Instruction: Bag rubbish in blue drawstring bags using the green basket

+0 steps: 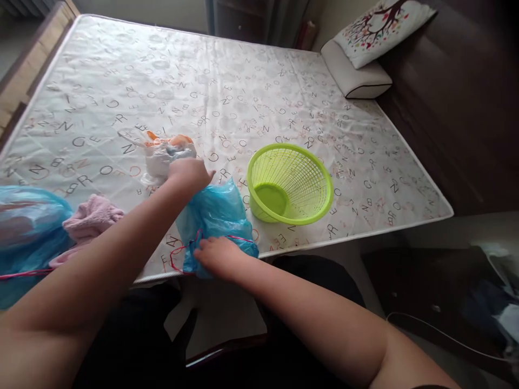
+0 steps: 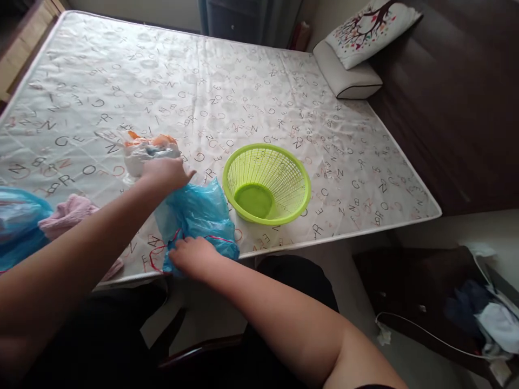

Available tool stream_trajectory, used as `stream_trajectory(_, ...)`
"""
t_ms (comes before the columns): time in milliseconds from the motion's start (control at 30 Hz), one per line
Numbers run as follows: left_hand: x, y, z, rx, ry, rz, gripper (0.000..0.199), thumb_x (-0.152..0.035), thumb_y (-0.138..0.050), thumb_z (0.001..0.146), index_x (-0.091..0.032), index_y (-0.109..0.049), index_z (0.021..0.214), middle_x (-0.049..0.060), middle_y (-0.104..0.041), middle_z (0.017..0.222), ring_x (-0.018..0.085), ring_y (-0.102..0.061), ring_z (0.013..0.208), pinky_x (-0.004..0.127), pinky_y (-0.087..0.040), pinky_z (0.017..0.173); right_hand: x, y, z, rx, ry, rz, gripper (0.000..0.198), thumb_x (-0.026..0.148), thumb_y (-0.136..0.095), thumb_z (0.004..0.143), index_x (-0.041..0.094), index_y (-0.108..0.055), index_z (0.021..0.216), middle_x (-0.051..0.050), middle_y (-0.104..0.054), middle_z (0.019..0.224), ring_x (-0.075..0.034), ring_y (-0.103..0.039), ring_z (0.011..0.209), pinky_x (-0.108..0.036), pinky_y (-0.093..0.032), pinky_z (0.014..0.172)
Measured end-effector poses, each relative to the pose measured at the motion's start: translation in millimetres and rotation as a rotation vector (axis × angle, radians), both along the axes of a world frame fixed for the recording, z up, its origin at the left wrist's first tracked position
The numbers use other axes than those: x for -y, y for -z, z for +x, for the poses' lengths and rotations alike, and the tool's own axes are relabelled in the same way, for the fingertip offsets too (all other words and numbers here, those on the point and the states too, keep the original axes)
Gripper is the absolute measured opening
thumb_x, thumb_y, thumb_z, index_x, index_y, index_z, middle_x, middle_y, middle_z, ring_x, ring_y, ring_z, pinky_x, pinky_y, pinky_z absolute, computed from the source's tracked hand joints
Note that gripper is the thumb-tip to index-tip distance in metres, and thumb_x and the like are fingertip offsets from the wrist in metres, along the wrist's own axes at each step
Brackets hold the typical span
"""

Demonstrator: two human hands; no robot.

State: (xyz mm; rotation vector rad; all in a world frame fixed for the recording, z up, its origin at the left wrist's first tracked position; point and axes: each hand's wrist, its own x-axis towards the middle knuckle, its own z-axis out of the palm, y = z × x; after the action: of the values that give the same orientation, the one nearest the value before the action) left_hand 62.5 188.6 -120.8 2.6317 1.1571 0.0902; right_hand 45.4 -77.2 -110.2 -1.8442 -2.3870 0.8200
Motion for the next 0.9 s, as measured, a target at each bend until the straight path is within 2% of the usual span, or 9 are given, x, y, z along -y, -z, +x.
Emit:
stream_trajectory(100, 26.8, -30.3, 6.1, 0.193, -0.048, 0.181, 0.05, -0.058, -0.059, 0.104, -0.018, -0.075, 0.129, 0.02, -0.079, 0.108, 0.045, -0.074, 0.119, 0.062, -0.052, 0.109, -2.5, -4.7, 15.4, 0.015, 0.089, 0.049, 0.032, 0.016, -0.05, 0.11, 0.018, -0.073, 0.132, -0.019, -0.071, 0.136, -0.034, -0.07, 0.123, -0.047, -0.064, 0.091)
stream_trajectory(167, 52.1, -25.7, 7.2, 0.24, 0.043, 0.112, 0.046, -0.053, -0.05, 0.11, -0.024, -0.075, 0.135, 0.015, -0.081, 0.11, 0.038, -0.076, 0.118, 0.055, -0.053, 0.11, -0.5, -3.1, 22.8, 0.048, 0.123, -0.031, 0.036, 0.018, -0.052, 0.11, 0.02, -0.071, 0.141, -0.02, -0.064, 0.154, -0.039, -0.062, 0.142, -0.055, -0.062, 0.103)
stream_trajectory(233, 75.1, -0.6, 6.3, 0.072, 0.181, -0.121, 0.048, -0.053, -0.044, 0.112, -0.028, -0.076, 0.138, 0.014, -0.082, 0.121, 0.036, -0.075, 0.124, 0.049, -0.054, 0.111, 2.9, 1.0, 26.1, 0.057, 0.161, -0.153, 0.047, 0.023, -0.054, 0.111, 0.022, -0.063, 0.157, -0.021, -0.047, 0.175, -0.046, -0.043, 0.163, -0.068, -0.053, 0.118)
stream_trajectory(300, 89.0, 35.0, 4.4, -0.148, 0.295, -0.327, 0.059, -0.055, -0.041, 0.113, -0.027, -0.062, 0.161, 0.018, -0.065, 0.162, 0.04, -0.059, 0.151, 0.056, -0.045, 0.123, 6.3, 6.0, 24.6, 0.022, 0.21, -0.304, 0.057, 0.028, -0.056, 0.111, 0.022, -0.053, 0.168, -0.021, -0.031, 0.184, -0.05, -0.027, 0.171, -0.08, -0.044, 0.123)
stream_trajectory(400, 85.7, 81.6, 4.0, -0.214, 0.313, -0.328, 0.074, -0.056, -0.038, 0.113, -0.019, -0.039, 0.178, 0.021, -0.018, 0.189, 0.047, -0.019, 0.174, 0.072, -0.021, 0.133, 10.1, 13.0, 15.2, -0.047, 0.236, -0.59, 0.069, 0.033, -0.068, 0.106, 0.021, -0.049, 0.172, -0.02, -0.017, 0.188, -0.053, -0.017, 0.173, -0.089, -0.043, 0.117)
stream_trajectory(533, 51.6, 101.9, 18.4, -0.152, 0.31, -0.204, 0.076, -0.053, -0.042, 0.113, -0.018, -0.035, 0.18, 0.017, -0.009, 0.191, 0.043, -0.005, 0.177, 0.067, -0.004, 0.138, 12.7, 16.9, 3.9, -0.048, 0.226, -0.616, 0.068, 0.035, -0.064, 0.107, 0.018, -0.049, 0.171, -0.018, -0.012, 0.188, -0.051, -0.011, 0.174, -0.092, -0.035, 0.121)
stream_trajectory(600, 34.7, 95.0, 32.1, -0.127, 0.256, -0.22, 0.076, -0.051, -0.05, 0.109, -0.017, -0.042, 0.177, 0.018, -0.018, 0.189, 0.044, -0.012, 0.176, 0.066, -0.008, 0.139, 12.3, 16.2, 3.2, -0.03, 0.214, -0.521, 0.062, 0.033, -0.059, 0.109, 0.017, -0.054, 0.168, -0.021, -0.022, 0.185, -0.051, -0.018, 0.174, -0.092, -0.028, 0.125)
stream_trajectory(700, 15.9, 69.6, 52.7, 0.054, 0.14, -0.305, 0.061, -0.043, -0.057, 0.105, -0.015, -0.064, 0.158, 0.02, -0.055, 0.172, 0.038, -0.047, 0.162, 0.054, -0.032, 0.135, 9.5, 14.1, 7.0, 0.005, 0.212, -0.397, 0.057, 0.028, -0.061, 0.106, 0.018, -0.062, 0.162, -0.025, -0.036, 0.18, -0.051, -0.03, 0.17, -0.092, -0.025, 0.125)
stream_trajectory(900, -9.7, -4.7, 41.1, 0.792, 0.069, -0.054, 0.028, -0.022, -0.049, 0.102, -0.02, -0.076, 0.108, 0.01, -0.078, 0.133, 0.022, -0.07, 0.128, 0.034, -0.058, 0.109, 5.0, 14.6, 15.6, -0.001, 0.233, -0.376, 0.05, 0.027, -0.067, 0.102, 0.01, -0.072, 0.148, -0.028, -0.063, 0.16, -0.053, -0.06, 0.146, -0.081, -0.048, 0.117)
